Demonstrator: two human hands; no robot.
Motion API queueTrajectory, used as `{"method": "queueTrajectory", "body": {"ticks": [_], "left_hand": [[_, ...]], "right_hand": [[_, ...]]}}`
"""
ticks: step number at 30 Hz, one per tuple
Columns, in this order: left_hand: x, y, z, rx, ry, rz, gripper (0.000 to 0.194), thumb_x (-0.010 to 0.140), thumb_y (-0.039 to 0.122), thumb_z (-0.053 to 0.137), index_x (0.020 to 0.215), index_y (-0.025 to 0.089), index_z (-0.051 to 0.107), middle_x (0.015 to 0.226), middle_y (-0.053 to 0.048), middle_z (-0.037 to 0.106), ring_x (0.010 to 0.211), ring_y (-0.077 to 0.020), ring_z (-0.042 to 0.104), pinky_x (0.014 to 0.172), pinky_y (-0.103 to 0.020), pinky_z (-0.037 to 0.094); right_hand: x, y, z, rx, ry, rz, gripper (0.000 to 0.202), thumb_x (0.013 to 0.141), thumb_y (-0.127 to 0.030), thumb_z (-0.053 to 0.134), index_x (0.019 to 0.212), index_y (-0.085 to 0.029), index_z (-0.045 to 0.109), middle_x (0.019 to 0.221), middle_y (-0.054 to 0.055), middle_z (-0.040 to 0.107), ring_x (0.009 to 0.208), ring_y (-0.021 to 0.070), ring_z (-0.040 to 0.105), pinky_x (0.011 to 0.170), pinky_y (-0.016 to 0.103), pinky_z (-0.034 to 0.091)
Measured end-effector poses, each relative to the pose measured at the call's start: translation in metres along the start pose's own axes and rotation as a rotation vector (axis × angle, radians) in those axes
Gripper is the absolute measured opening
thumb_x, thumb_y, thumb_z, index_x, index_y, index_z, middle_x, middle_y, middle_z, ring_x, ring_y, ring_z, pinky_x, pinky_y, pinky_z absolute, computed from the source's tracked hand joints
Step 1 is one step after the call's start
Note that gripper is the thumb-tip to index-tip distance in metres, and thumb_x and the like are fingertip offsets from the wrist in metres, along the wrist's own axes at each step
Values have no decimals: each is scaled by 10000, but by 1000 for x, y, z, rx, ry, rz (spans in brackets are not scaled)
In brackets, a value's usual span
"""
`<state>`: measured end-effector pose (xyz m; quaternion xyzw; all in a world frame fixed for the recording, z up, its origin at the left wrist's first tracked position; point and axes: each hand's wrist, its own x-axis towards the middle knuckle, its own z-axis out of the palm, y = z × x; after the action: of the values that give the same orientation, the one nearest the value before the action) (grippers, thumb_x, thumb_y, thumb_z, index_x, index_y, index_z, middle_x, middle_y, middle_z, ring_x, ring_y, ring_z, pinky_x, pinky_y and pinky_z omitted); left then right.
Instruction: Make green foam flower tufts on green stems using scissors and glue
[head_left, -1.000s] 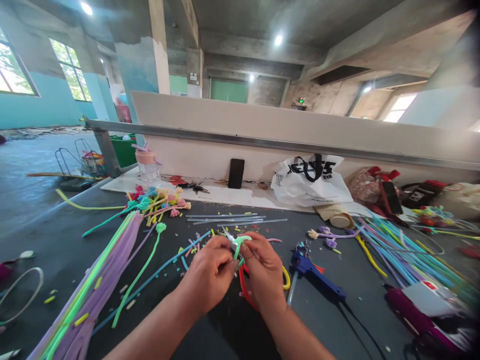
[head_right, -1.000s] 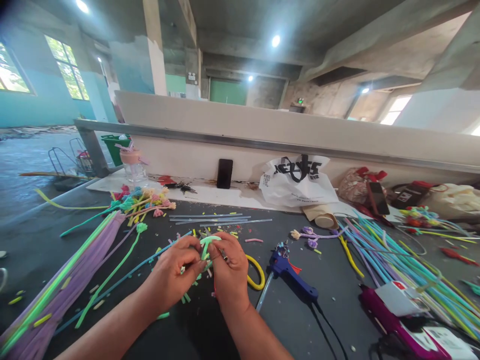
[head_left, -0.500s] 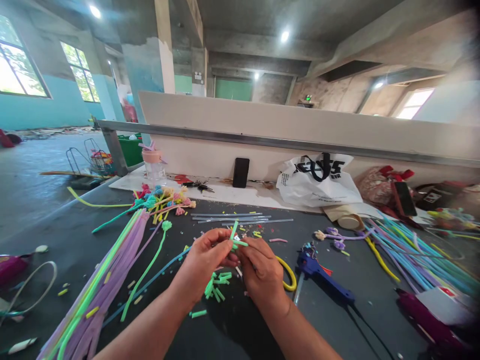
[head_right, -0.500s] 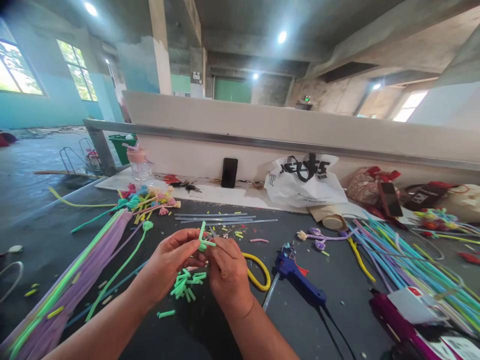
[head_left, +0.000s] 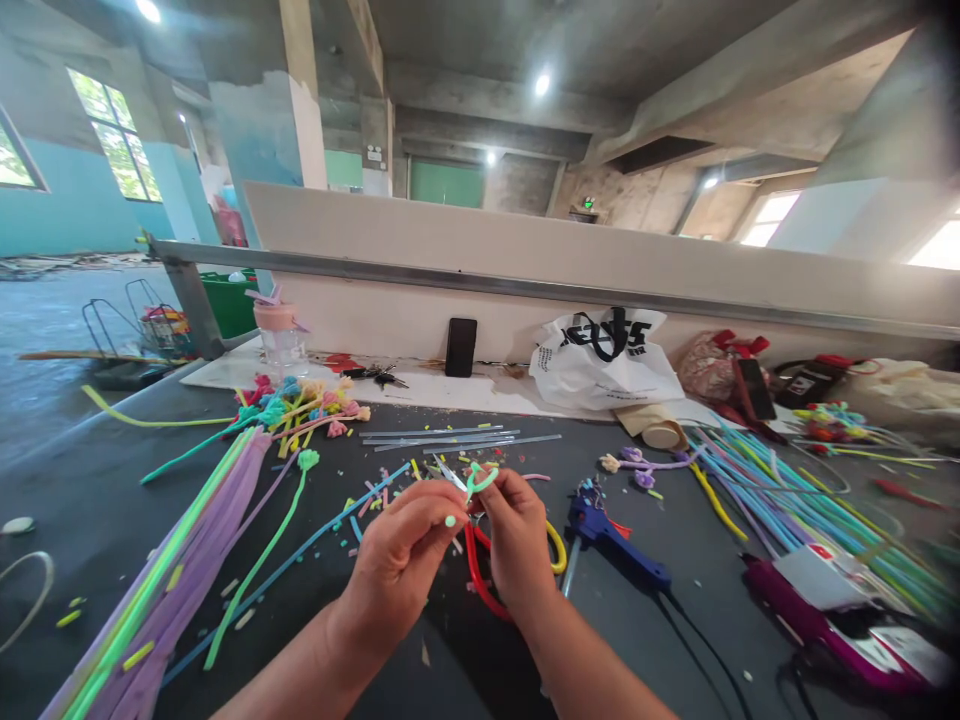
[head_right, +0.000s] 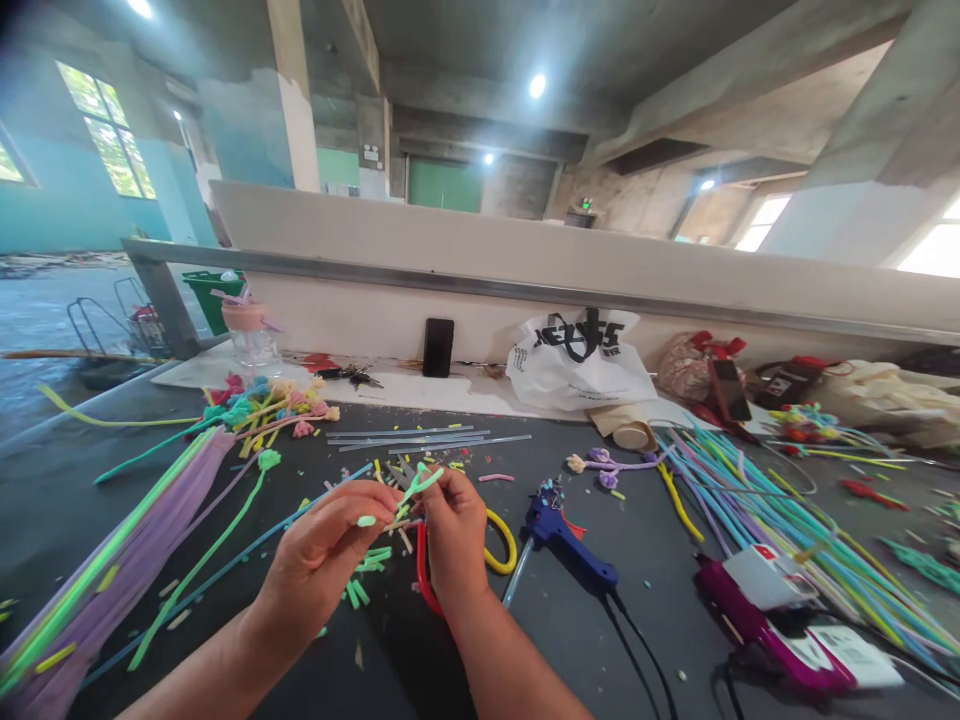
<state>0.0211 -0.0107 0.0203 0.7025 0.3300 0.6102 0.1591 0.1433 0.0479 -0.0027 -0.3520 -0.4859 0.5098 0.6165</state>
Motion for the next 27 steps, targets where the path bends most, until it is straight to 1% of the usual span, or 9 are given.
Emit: {"method": "queueTrajectory", "body": {"ticks": [4,7,9,13,17,20,22,24,27], "left_hand": [[-2,0,0,7,-70,76,255,799,-11,500,929,184,598,959,-64,621,948,-145,596,838,-265,475],[-1,2,-2,6,-70,91,262,793,-25,500,927,181,591,958,-68,622,947,-145,600,829,-259,481],[-1,4,-3,-7,-65,82,255,794,-27,493,919,176,584,945,-72,618,947,-151,599,819,-264,486],[-2,5,-4,-14,-95,103,261,795,-31,486,940,168,573,972,-88,611,959,-158,594,831,-281,487],[-4,5,-2,-18,-111,124,249,800,-22,480,949,154,573,974,-105,608,939,-159,599,817,-278,499],[-4,4,-2,-14,-113,146,255,802,-21,473,964,149,573,977,-115,606,938,-159,597,807,-272,502],[-3,4,-3,-9,-106,160,279,801,-28,469,989,154,565,978,-112,606,944,-160,593,810,-278,501],[-2,3,-4,-5,-93,170,296,798,-34,469,1003,162,554,971,-104,606,936,-156,591,810,-282,500],[-1,3,-7,16,-84,160,307,793,-42,469,1002,171,542,954,-92,605,922,-151,587,812,-286,497]], "right_hand": [[3,-4,1,141,-13,57,146,719,-297,649,636,-195,586,619,-27,563,572,108,489,575,237,404],[7,-7,-1,197,-70,106,113,674,-306,664,677,-206,612,739,8,614,648,144,543,649,299,442],[10,-7,-3,187,-103,114,107,658,-302,665,696,-209,627,743,15,611,660,158,542,659,320,443],[10,-5,-8,75,-81,30,82,659,-262,683,621,-218,626,673,-9,540,676,156,477,680,298,402],[10,-8,-14,-35,-17,-84,209,653,-213,718,491,-211,587,721,-8,517,778,161,419,785,274,335],[10,-10,-13,-16,-16,-80,188,710,-284,679,560,-214,591,695,-14,492,729,150,411,735,268,347],[10,-10,-10,25,-63,-27,185,733,-349,644,619,-217,582,654,-22,478,652,140,414,661,272,369],[9,-8,-5,57,-130,40,188,714,-374,650,653,-211,578,622,-25,479,591,129,414,603,270,382],[7,-5,-2,62,-202,103,174,681,-350,686,688,-199,600,633,-15,515,585,128,441,598,273,400]]}}
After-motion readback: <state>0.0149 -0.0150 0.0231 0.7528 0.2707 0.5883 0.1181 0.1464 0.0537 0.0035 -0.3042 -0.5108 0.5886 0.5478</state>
